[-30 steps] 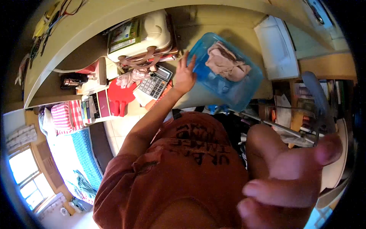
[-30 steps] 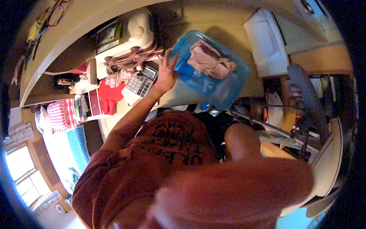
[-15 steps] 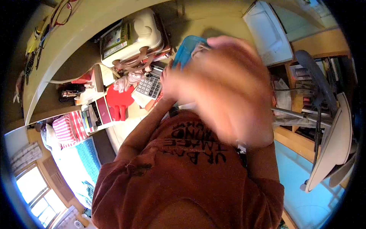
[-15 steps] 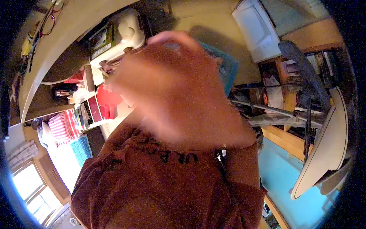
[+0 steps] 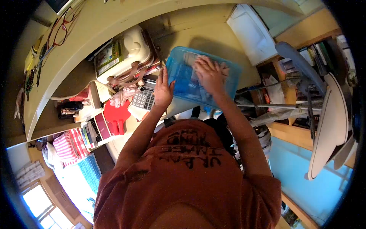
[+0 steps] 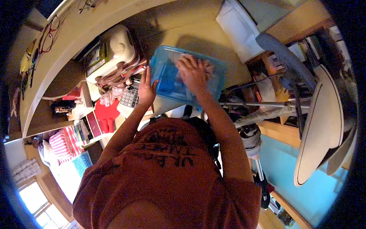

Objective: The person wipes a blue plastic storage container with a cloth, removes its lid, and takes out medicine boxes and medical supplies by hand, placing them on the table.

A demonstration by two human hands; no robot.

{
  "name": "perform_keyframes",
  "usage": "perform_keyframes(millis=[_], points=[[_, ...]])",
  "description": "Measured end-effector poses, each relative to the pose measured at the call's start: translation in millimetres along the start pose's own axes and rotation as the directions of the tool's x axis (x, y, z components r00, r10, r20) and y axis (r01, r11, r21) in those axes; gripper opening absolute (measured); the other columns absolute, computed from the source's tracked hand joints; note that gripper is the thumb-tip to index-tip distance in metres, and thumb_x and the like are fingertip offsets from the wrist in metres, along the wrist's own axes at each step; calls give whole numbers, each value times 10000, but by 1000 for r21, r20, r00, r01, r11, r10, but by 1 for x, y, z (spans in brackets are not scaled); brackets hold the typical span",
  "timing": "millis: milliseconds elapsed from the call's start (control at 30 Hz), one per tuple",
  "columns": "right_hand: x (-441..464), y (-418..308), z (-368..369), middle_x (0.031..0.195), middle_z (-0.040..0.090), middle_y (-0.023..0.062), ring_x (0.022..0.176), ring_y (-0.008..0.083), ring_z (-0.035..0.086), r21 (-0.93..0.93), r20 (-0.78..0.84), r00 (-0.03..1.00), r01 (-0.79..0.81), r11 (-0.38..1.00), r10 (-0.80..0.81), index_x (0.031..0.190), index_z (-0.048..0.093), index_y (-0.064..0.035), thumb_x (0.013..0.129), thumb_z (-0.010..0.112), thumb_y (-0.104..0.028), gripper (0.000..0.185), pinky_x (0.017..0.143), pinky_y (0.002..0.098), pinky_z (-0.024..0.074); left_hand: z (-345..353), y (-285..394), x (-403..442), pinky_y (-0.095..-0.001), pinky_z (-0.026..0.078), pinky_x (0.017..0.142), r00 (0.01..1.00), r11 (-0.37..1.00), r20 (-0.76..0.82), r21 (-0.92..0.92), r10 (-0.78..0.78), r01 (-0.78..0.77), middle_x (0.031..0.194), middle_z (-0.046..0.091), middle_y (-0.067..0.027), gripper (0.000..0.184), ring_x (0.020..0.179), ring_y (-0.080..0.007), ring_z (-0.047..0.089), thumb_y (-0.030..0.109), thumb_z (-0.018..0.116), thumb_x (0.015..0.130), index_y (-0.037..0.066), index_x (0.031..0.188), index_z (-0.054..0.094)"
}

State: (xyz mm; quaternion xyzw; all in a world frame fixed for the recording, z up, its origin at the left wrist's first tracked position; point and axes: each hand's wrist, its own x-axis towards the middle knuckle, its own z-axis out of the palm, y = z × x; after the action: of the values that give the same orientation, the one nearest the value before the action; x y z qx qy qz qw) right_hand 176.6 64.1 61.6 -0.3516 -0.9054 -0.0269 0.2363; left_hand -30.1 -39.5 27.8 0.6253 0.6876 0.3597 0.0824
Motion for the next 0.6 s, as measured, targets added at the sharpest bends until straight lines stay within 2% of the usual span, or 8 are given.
perform_keyframes(millis=[67,100,133,200,367,500,567,600], points=[[-14,23,3,1273,600,12,1188,238,517,-30,-146,963,-235,972,228,1103,652,-132,827,651,-231,293,884,438,430,2,1,-1,-458,409,1009,1000,1000,-7,18,8,-8,1404,398,-272,713,1222,-441,464,190,627,891,27,1480,259],[-18,29,-3,1242,622,21,1115,266,547,-32,-210,949,-249,968,237,1044,680,-121,826,645,-222,243,878,436,435,2,0,-1,-455,414,1005,1000,999,-14,43,8,-8,1405,397,-272,721,1220,-441,467,190,630,888,31,1483,253],[-18,26,-1,1242,622,21,1115,266,547,-31,-214,948,-249,968,237,1044,680,-121,826,645,-222,243,878,436,435,2,-1,-1,-455,414,1005,1000,999,-15,45,11,-10,1405,397,-272,721,1220,-441,467,190,630,888,31,1483,253],[-16,17,11,1228,626,36,1052,293,554,-40,-151,911,-395,918,385,982,681,-100,836,629,-206,188,878,444,436,4,-1,-1,-454,419,1000,1000,998,-7,68,-11,12,1407,396,-264,738,1215,-441,470,197,633,885,40,1489,240],[49,-23,50,1073,632,77,1005,297,548,117,-115,978,-159,980,172,933,651,-65,837,619,-229,193,876,452,440,4,0,-1,-456,428,991,1000,997,-4,81,6,-6,1401,405,-253,747,1202,-437,480,215,634,885,48,1493,234],[56,-18,48,1069,624,66,1006,284,554,101,-20,962,-271,957,274,989,636,-100,792,655,-248,247,878,455,430,-1,8,-1,-452,441,972,1000,997,9,73,-25,24,1382,422,-250,734,1191,-430,488,221,631,889,72,1496,246],[33,0,26,1068,630,68,1014,283,556,34,-118,988,-97,995,100,1008,638,-114,785,665,-247,261,878,454,431,0,6,-1,-449,451,955,999,997,-2,53,-47,47,1367,438,-241,713,1189,-422,490,219,625,895,90,1495,261],[20,10,18,1068,630,68,1014,283,556,24,-115,988,-103,994,105,1008,638,-114,785,665,-247,261,878,454,431,1,6,0,-449,451,955,999,998,3,43,-43,43,1367,438,-241,713,1189,-422,490,219,625,895,90,1495,261]])
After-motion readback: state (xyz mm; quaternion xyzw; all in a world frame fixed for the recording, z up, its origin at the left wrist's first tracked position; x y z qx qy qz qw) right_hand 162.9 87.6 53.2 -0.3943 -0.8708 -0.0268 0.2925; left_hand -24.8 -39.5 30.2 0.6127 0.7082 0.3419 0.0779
